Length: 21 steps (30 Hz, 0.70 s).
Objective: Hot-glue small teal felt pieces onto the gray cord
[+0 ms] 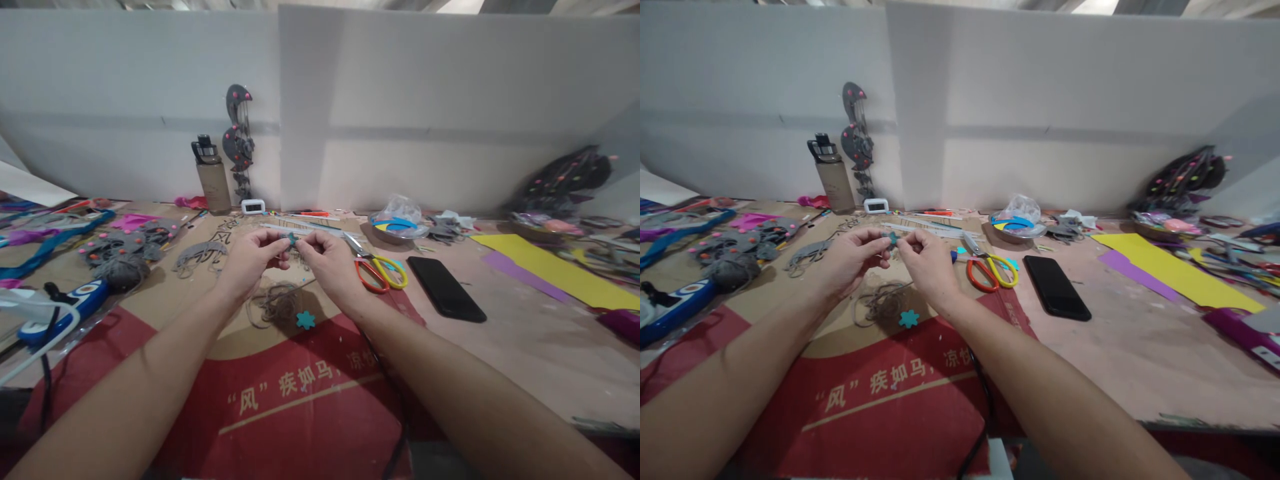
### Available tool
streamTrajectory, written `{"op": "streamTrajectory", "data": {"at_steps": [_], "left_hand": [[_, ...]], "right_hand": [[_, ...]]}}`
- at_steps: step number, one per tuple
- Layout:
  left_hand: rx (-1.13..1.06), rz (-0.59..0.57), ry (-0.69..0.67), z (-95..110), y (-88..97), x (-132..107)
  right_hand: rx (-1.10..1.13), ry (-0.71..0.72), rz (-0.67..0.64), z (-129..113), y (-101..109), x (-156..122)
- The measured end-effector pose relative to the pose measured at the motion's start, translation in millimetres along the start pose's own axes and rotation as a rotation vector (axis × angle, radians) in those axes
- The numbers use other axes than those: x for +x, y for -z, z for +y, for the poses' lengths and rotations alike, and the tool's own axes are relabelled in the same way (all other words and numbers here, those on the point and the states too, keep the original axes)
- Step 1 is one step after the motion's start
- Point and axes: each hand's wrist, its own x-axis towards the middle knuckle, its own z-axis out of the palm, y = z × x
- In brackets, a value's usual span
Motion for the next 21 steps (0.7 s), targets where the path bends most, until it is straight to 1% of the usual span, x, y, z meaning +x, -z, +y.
{"op": "streamTrajectory", "data": {"at_steps": [4,11,16,21], "left_hand": [[0.032,0.012,-0.006,0.1,-1.1,0.0],[0.111,0.028,-0.041,-3.0,0.4,0.4],[0.147,0.049,-0.052,-1.7,-1.1,-1.0],[0.17,0.057,-0.05,-0.8,-1.9,-1.5]], "right_hand": [[-0.045,0.021,0.014,0.8,0.1,-0.2],[-0.19,0.07,0.044,-2.8,-0.7,-1.1],[-0.226,0.091,0.048,-5.1,-1.8,-1.6],[-0.274,0.123,0.096,-3.1,-3.0,-1.1]]}}
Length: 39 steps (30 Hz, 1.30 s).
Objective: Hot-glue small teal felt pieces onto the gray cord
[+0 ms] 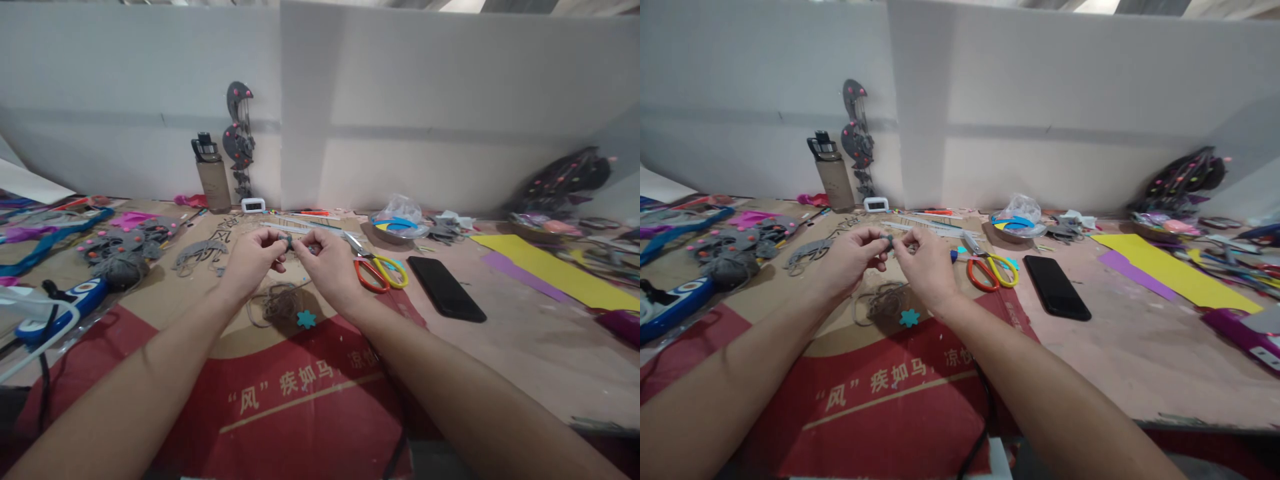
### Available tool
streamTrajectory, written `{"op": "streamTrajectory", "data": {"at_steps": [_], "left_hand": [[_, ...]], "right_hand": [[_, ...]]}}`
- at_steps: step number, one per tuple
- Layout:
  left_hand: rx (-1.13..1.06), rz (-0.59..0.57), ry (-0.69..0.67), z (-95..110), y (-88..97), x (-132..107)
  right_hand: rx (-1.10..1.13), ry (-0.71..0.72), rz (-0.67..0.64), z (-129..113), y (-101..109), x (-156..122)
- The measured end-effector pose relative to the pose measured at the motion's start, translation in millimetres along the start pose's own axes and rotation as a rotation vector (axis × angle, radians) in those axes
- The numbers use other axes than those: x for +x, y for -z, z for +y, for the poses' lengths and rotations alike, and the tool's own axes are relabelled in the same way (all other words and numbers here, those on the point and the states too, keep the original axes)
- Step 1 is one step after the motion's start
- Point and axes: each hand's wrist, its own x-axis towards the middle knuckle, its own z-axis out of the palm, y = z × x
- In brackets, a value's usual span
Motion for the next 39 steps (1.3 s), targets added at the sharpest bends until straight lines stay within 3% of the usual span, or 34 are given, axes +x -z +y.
{"op": "streamTrajectory", "data": {"at_steps": [11,17,21,24,33,36,39], "left_hand": [[0.085,-0.015,0.026,0,1.3,-1],[0.011,-0.095,0.018,-1,-0.5,0],[-0.157,-0.137,0.084,0,-2.0,0],[-0.188,-0.1,0.132,0,-1.9,0],[-0.305,-0.17,0.259,-2,3.9,2],[-0.353,-0.15,0.3,-1,7.7,4],[-0.383,-0.029,0.273,-2,15.9,10]], "right_hand": [[-0.135,0.171,0.013,5,-2,-1],[-0.006,-0.005,0.002,11,-4,3],[0.195,-0.121,-0.035,19,-3,5],[0.302,-0.183,-0.075,23,-2,5],[0.477,-0.322,-0.139,20,0,0],[0.468,-0.346,-0.146,20,2,-1],[0.435,-0.363,-0.128,22,3,0]]}}
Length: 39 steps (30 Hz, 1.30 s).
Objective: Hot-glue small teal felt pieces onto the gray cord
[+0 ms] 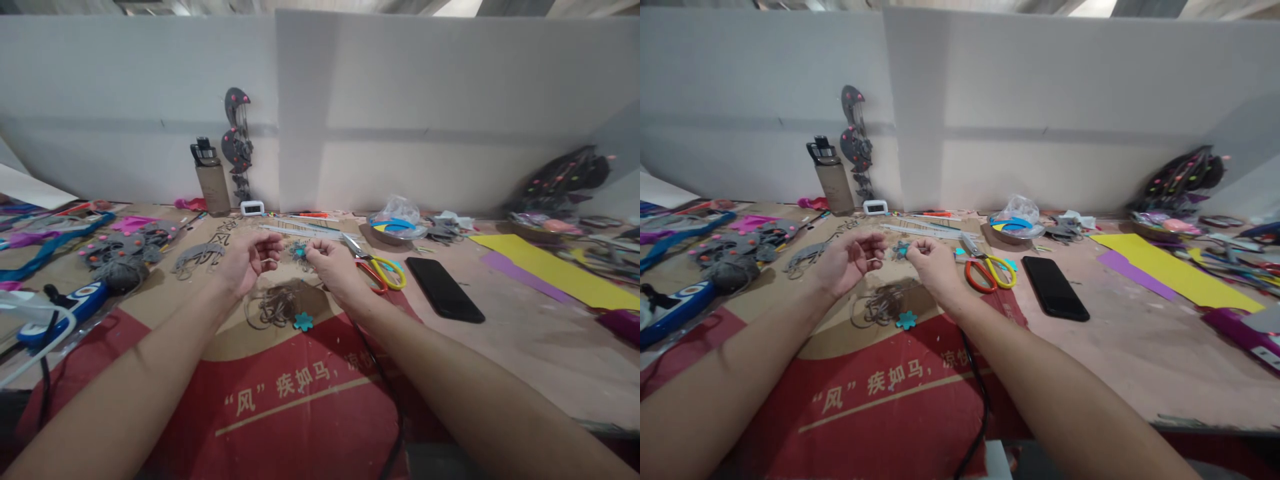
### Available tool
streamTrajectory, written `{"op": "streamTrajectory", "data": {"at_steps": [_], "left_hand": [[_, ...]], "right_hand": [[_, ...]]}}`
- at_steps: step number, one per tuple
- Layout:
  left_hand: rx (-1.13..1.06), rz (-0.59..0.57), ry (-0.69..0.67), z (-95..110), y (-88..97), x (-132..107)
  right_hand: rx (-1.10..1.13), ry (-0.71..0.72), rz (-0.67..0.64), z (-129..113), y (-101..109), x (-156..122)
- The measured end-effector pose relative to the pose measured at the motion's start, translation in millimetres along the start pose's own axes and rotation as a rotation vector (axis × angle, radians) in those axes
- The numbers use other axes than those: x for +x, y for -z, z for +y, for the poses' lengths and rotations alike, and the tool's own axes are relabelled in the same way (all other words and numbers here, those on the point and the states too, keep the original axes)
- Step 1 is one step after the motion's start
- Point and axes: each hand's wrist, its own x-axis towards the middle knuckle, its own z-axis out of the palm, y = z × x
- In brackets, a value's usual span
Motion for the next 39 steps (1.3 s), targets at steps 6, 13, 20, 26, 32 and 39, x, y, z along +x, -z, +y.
{"op": "streamTrajectory", "data": {"at_steps": [6,13,20,26,32,39], "left_hand": [[0.09,0.16,-0.114,5,14.8,8],[0.333,-0.081,-0.062,-4,-0.2,-1],[0.475,-0.131,-0.172,-15,-5.7,-4],[0.507,-0.106,-0.146,-16,-6.1,-6],[0.566,-0.073,-0.186,-15,-8.7,-8],[0.442,-0.142,-0.129,-15,-9.0,-7]], "right_hand": [[-0.017,0.005,-0.004,-1,0,-2],[-0.009,0.042,-0.015,2,-4,-2],[-0.028,0.072,-0.04,6,-5,-2],[-0.073,0.093,-0.05,6,-7,-5],[-0.162,0.164,-0.052,6,-8,-9],[-0.134,0.143,-0.03,5,-7,-7]]}}
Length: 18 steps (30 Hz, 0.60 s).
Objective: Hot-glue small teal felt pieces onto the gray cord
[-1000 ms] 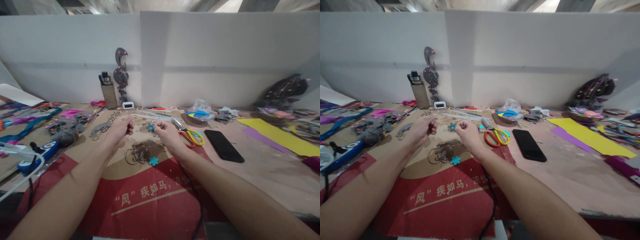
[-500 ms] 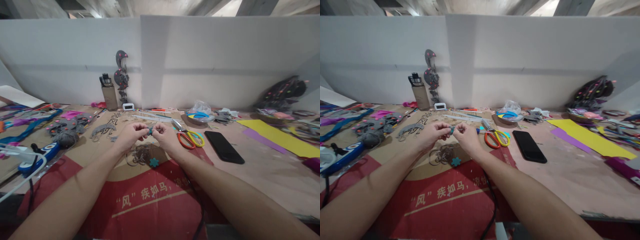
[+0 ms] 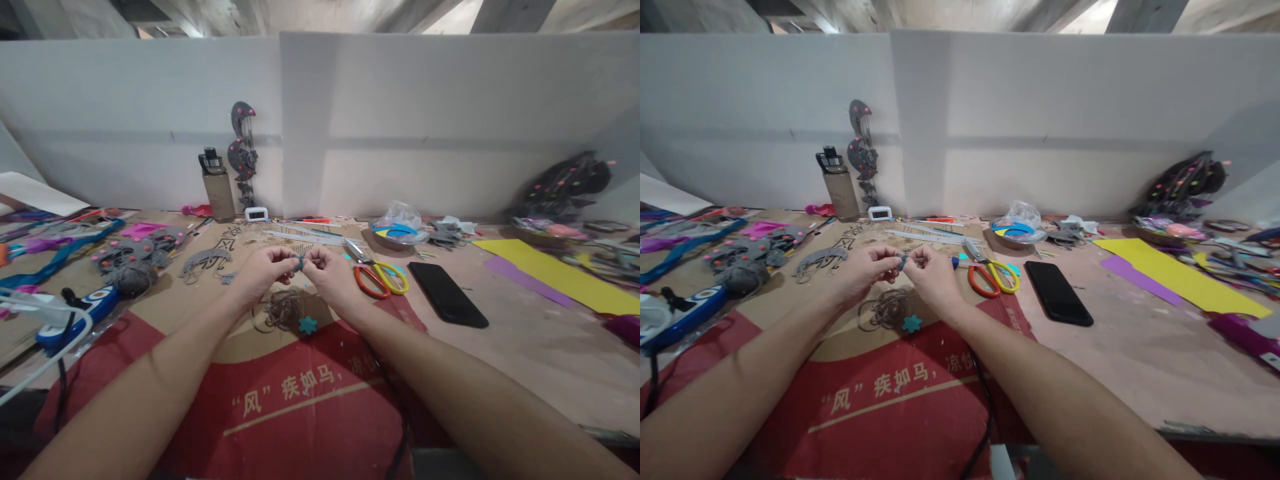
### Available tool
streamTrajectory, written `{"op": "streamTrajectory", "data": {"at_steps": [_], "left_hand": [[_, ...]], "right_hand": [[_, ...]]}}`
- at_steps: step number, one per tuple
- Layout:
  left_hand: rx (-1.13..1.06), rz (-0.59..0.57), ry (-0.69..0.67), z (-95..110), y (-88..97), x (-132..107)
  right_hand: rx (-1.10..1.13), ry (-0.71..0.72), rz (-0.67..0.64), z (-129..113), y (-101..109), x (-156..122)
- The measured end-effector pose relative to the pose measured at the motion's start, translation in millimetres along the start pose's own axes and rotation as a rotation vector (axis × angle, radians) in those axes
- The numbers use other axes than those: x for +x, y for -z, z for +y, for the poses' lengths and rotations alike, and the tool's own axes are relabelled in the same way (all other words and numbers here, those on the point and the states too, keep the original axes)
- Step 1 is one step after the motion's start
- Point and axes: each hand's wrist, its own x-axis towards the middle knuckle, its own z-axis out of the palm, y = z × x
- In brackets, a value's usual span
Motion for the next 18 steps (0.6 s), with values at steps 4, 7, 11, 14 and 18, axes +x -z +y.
{"op": "streamTrajectory", "data": {"at_steps": [4,7,11,14,18], "left_hand": [[0.05,0.054,-0.032,-1,1.1,1],[0.076,0.093,-0.037,-1,2.7,3],[0.116,0.146,-0.03,-4,8.5,6],[0.152,0.208,-0.014,-7,17.0,10],[0.184,0.296,-0.032,-10,30.3,16]], "right_hand": [[0.006,0.007,0.0,0,-1,0],[0.01,0.024,-0.013,-4,0,-2],[0.018,0.046,-0.057,-6,0,-3],[0.025,0.015,-0.082,0,-2,-1],[-0.081,0.047,-0.169,6,-4,0]]}}
